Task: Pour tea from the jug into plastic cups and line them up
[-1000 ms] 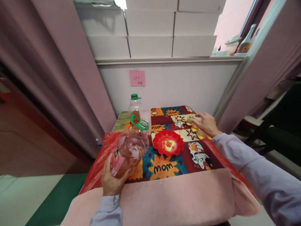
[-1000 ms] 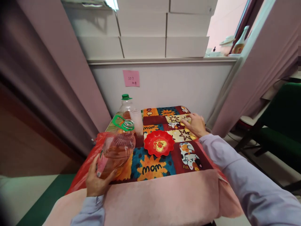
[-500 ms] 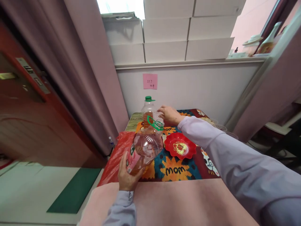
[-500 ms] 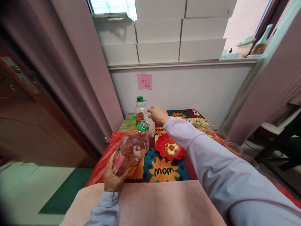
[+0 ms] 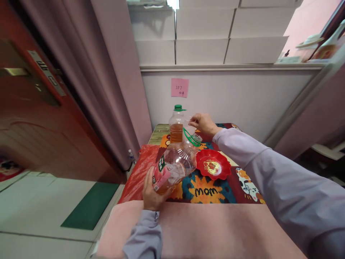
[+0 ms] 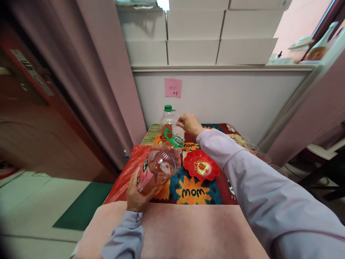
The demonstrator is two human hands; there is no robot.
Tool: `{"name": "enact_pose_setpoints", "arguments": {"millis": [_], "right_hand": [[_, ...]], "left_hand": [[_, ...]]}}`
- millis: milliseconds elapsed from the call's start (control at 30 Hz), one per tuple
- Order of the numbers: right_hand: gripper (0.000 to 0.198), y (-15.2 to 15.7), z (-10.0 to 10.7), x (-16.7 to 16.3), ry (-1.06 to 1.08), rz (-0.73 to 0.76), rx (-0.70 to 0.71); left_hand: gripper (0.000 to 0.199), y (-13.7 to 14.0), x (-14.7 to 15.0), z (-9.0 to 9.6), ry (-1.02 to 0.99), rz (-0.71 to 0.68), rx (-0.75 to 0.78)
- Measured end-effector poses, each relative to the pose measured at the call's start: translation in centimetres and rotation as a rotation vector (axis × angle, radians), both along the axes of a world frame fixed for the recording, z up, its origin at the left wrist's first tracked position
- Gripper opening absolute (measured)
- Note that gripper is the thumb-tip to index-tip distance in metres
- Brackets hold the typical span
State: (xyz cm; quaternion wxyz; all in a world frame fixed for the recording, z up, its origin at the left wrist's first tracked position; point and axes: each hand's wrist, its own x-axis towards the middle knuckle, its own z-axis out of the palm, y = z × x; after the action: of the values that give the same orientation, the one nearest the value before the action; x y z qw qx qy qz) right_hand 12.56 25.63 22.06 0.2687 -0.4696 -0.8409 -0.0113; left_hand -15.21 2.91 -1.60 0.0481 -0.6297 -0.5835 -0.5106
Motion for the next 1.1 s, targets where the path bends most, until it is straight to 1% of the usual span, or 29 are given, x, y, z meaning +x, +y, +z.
{"name": "enact_pose_setpoints", "arguments": {"millis": [67,133,200,233,267,300,333,400,467,500,533,600,667,733,833,900,933,1000,1033,1100], "right_hand": [[0.015,-0.4,1.4,0.9,0.092,0.004,0.122],[0.015,-1.2,2.7,2.5,0.199,0.004,0.255],[0.017,-2.8,2.9,4.7,0.276,-0.011,0.337],[0.018,-3.8,2.3,5.8,0.292,-0.022,0.348],[0.018,-4.9,1.2,6.9,0.291,-0.036,0.338],[0.018,-6.1,-0.4,7.9,0.272,-0.055,0.309],[0.016,-7.3,-2.4,8.7,0.225,-0.054,0.252],[0.014,-9.5,-7.0,9.9,0.141,-0.060,0.087],[0.014,-11.1,-11.5,10.4,0.053,-0.111,-0.077],[0.015,-11.6,-13.3,10.5,0.019,-0.136,-0.123],[0.015,-12.0,-14.7,10.5,0.004,-0.148,-0.150],[0.016,-12.2,-16.4,10.3,-0.014,-0.155,-0.177],[0.017,-12.2,-16.9,10.3,-0.022,-0.148,-0.190],[0.017,-12.1,-16.8,10.5,-0.034,-0.144,-0.198],[0.032,-12.3,-16.3,11.1,-0.019,-0.123,-0.175],[0.040,-12.7,-15.9,11.4,0.062,-0.124,-0.144],[0.041,-13.0,-15.6,11.4,0.144,-0.135,-0.127],[0.044,-13.8,-15.1,10.7,0.395,-0.158,-0.122],[0.047,-14.3,-14.8,10.1,0.557,-0.155,-0.145],[0.053,-15.2,-14.4,8.1,0.882,-0.085,-0.254]], "left_hand": [[0.105,-0.1,0.2,0.2,-0.008,0.001,0.004],[0.105,-0.1,0.6,0.6,-0.020,0.010,0.021],[0.104,-0.2,1.1,1.0,-0.045,0.016,0.026],[0.104,-0.2,1.3,1.3,-0.058,0.018,0.023],[0.103,-0.2,1.5,1.5,-0.070,0.020,0.018],[0.103,-0.1,1.6,1.6,-0.076,0.020,0.013],[0.102,-0.1,1.7,1.8,-0.078,0.021,0.008],[0.103,-0.2,1.8,2.0,-0.074,0.028,0.004],[0.103,-0.3,1.9,2.1,-0.060,0.036,0.006],[0.102,-0.3,1.9,2.2,-0.050,0.040,0.011],[0.102,-0.4,1.9,2.3,-0.040,0.041,0.016],[0.100,-0.5,2.1,2.7,-0.023,0.042,0.015],[0.098,-0.6,2.3,3.0,-0.019,0.042,-0.002],[0.097,-0.7,2.4,3.3,-0.022,0.045,-0.019],[0.098,-0.8,2.4,3.4,-0.024,0.054,-0.030],[0.099,-0.8,2.3,3.3,-0.023,0.059,-0.037],[0.099,-0.8,2.3,3.3,-0.022,0.061,-0.038],[0.101,-0.7,2.3,3.2,-0.019,0.062,-0.035],[0.101,-0.6,2.3,3.1,-0.016,0.062,-0.032],[0.103,-0.6,2.4,3.1,-0.006,0.061,-0.020]]}}
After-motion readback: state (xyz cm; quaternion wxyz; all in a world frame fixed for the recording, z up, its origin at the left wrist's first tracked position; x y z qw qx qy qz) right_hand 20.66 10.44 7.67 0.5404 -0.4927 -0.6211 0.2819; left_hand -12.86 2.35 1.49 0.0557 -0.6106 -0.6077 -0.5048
